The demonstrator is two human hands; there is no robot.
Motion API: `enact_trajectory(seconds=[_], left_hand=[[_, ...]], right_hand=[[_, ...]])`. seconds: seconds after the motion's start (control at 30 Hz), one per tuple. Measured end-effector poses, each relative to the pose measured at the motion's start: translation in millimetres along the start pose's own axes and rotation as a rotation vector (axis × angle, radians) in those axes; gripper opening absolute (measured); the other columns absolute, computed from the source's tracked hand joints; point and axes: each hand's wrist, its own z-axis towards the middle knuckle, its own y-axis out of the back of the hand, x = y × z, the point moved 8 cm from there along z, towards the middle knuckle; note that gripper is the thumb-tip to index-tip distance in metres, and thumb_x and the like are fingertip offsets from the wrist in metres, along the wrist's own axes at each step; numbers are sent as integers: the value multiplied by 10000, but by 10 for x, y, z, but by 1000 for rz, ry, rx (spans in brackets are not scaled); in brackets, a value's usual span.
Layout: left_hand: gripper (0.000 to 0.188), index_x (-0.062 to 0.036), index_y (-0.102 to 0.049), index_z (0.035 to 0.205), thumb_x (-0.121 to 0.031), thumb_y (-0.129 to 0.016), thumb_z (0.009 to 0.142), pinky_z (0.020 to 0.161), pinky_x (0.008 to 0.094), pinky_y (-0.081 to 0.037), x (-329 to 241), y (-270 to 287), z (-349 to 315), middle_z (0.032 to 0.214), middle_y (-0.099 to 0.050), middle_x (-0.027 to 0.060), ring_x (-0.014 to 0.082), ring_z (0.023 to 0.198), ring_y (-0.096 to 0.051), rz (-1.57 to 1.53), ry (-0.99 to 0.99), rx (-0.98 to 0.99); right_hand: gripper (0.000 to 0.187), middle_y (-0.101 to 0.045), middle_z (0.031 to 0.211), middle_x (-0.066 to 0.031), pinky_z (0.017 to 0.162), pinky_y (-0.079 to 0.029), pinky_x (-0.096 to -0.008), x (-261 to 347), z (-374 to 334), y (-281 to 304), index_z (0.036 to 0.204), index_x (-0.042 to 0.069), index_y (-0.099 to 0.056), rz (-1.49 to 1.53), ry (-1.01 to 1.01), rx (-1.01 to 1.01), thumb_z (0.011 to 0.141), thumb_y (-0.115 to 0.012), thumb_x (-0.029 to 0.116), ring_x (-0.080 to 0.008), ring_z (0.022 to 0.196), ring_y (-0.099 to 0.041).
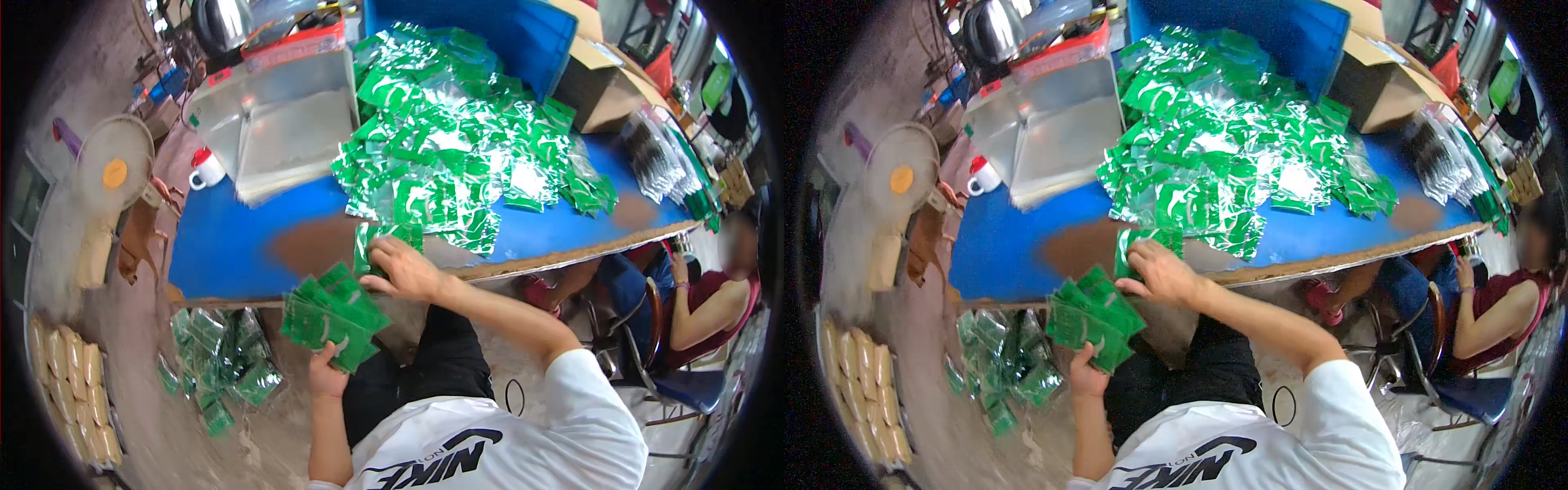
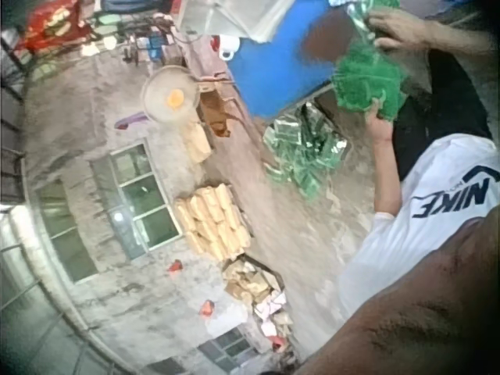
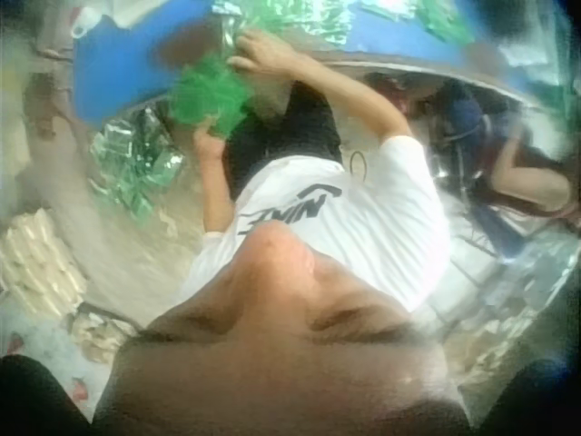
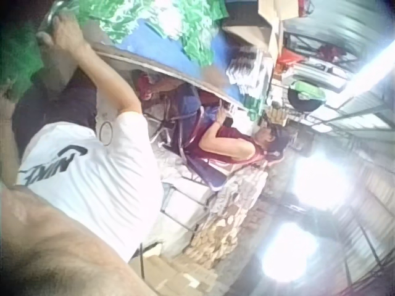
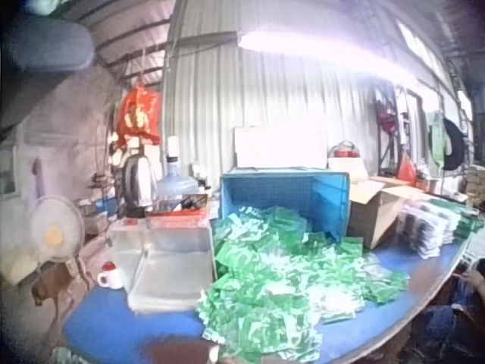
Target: The person gathers green packets from a table pile, stacks them together, and inserts the stacks into clear plastic bags by hand.
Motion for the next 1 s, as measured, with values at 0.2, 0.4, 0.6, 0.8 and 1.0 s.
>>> enact_trajectory(seconds=[0.2,0.4,0.6,0.8,1.0], left_hand=[[568,11,-424,1437,-80,-650,924,1108,493,-411,-20,-194,115,1418,-525,151,326,1290,-523,138,4,50],[551,8,-427,1433,-81,-631,929,1106,490,-411,162,-424,125,1396,-537,153,327,1279,-528,138,-24,35],[558,-1,-463,1400,-101,-684,898,1063,480,-460,135,-203,31,1356,-567,132,306,1254,-553,15,60,30],[554,-3,-470,1395,-85,-686,892,1060,460,-466,214,-277,195,1339,-581,125,287,1237,-567,98,79,32],[629,-26,-415,1453,-178,-686,906,1132,506,-373,173,128,63,1425,-523,146,344,1321,-487,-3,56,54]], right_hand=[[477,-568,750,-126,727,-473,-376,59,-77,-193,780,-1,-583,732,-354,167,1066,-389,329,-274,733,-571],[459,-548,1320,-245,1025,-390,-541,-497,70,508,1113,11,-613,-569,-297,-218,998,-513,443,-416,1200,-520],[337,-590,1190,-245,996,-439,-480,56,-366,238,957,-26,-568,208,-118,-20,1000,-547,308,-441,1144,-551],[405,-613,1070,-238,896,-473,-461,-115,-102,298,1157,-34,-574,318,-240,14,986,-563,333,-400,1009,-600],[663,-484,1373,-202,1062,-400,-475,-125,-327,208,1377,-5,-453,-144,15,237,860,-748,286,-387,1240,-490]])
